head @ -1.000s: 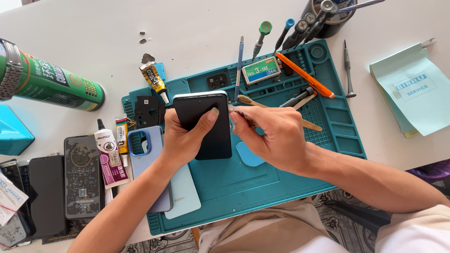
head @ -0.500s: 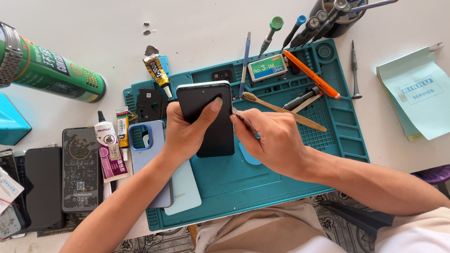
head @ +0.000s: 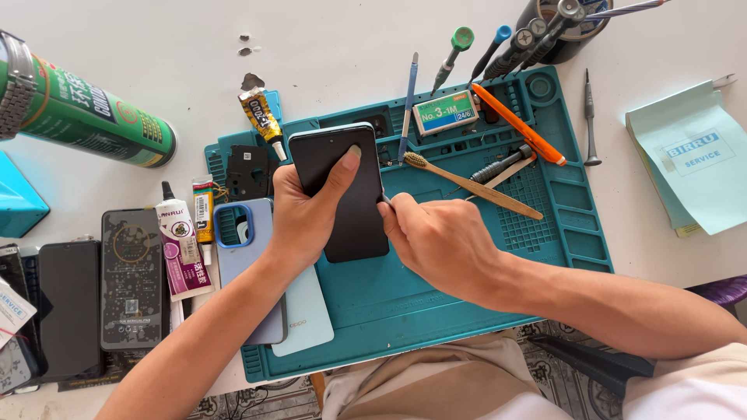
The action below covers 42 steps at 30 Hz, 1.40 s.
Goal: The person uses a screwdriver to remove screws from a smartphone, then wipes the device with a blue sponge and a white cloth. The person removes the back cover and uses a brush to clean the internal components.
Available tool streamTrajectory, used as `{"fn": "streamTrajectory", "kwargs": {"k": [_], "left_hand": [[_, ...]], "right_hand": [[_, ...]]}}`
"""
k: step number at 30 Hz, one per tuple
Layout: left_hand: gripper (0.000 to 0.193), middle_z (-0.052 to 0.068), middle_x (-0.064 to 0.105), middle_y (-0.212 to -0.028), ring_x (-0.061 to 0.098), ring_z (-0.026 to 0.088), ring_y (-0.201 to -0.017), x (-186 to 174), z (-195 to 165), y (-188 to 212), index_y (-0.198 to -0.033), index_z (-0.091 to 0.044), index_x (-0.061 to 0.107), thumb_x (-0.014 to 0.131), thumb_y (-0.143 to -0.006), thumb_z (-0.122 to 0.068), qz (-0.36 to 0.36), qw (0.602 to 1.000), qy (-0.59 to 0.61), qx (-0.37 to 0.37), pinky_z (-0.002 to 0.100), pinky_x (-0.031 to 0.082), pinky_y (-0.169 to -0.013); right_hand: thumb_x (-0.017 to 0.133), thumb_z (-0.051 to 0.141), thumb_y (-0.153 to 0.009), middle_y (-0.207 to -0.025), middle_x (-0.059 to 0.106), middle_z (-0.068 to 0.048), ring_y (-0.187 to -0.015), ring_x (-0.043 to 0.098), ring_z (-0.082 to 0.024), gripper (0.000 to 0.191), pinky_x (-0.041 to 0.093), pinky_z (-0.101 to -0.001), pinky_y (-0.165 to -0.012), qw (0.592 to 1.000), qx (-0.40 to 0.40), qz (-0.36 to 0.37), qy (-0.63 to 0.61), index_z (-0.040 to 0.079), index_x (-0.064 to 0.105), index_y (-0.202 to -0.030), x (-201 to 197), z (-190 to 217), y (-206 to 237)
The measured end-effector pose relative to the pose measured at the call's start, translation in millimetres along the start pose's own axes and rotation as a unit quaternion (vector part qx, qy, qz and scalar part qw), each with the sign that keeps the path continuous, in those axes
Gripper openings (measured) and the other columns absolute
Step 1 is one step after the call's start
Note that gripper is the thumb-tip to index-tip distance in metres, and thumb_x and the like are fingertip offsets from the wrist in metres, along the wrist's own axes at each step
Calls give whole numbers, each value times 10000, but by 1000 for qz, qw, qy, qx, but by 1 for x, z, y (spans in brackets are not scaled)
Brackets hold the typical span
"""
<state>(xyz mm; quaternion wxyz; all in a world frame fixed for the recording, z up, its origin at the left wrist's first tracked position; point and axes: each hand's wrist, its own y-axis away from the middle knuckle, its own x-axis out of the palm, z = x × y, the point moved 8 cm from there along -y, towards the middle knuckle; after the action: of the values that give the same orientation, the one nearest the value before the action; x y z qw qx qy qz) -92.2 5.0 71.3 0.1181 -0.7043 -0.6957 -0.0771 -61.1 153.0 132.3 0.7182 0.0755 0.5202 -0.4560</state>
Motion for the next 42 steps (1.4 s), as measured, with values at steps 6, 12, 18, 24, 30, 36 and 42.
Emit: {"fn": "streamTrajectory", "kwargs": {"k": [6,12,18,24,30,36,42], "left_hand": [[226,-34,710,-818,582,9,-699,-4,3,0,-921,-49,772,712,-1029,-237,-10,1000,21,-12,226,470,-565],[241,-47,672,-807,528,-3,-695,-13,8,0,-898,-38,768,727,-1051,-220,-35,999,16,4,213,409,-557],[211,-11,724,-852,613,29,-710,-19,4,-5,-949,-48,768,730,-1007,-247,-91,994,60,-2,239,488,-577],[272,78,739,-852,730,163,-728,-21,-4,-14,-955,-60,720,716,-1003,-328,-92,982,157,-47,341,617,-621],[322,94,729,-876,734,196,-750,-24,-2,-12,-970,-76,706,747,-962,-395,-83,973,207,-65,366,625,-649],[462,84,711,-951,735,202,-822,-29,5,-11,-1059,-90,665,754,-907,-518,-53,967,242,-67,379,635,-707],[606,72,662,-953,704,196,-861,-35,13,-9,-1130,-47,607,740,-930,-603,-25,963,265,-45,372,618,-747]], "right_hand": [[588,192,-1043,-424,478,-90,-339,494,-293,409,352,-423,-327,998,21,57,21,70,478,-669,16,-5,2],[603,205,-1026,-402,469,-107,-331,511,-304,409,359,-415,-315,995,25,94,35,67,498,-655,24,-4,7],[592,231,-1013,-404,500,-133,-345,528,-356,407,395,-459,-327,985,8,168,25,83,553,-636,44,2,18],[627,258,-971,-409,518,-149,-380,546,-384,463,433,-478,-381,984,7,175,27,85,550,-548,47,3,18],[653,302,-922,-450,568,-148,-426,593,-357,390,483,-462,-446,969,68,237,19,71,643,-608,43,-13,8],[764,399,-833,-661,679,-107,-596,673,-283,396,504,-439,-515,983,40,180,7,18,659,-861,17,-11,-9],[782,229,-913,-1033,668,-104,-906,622,-258,305,496,-397,-748,985,-136,79,-72,16,634,-1074,-2,24,-10]]}}
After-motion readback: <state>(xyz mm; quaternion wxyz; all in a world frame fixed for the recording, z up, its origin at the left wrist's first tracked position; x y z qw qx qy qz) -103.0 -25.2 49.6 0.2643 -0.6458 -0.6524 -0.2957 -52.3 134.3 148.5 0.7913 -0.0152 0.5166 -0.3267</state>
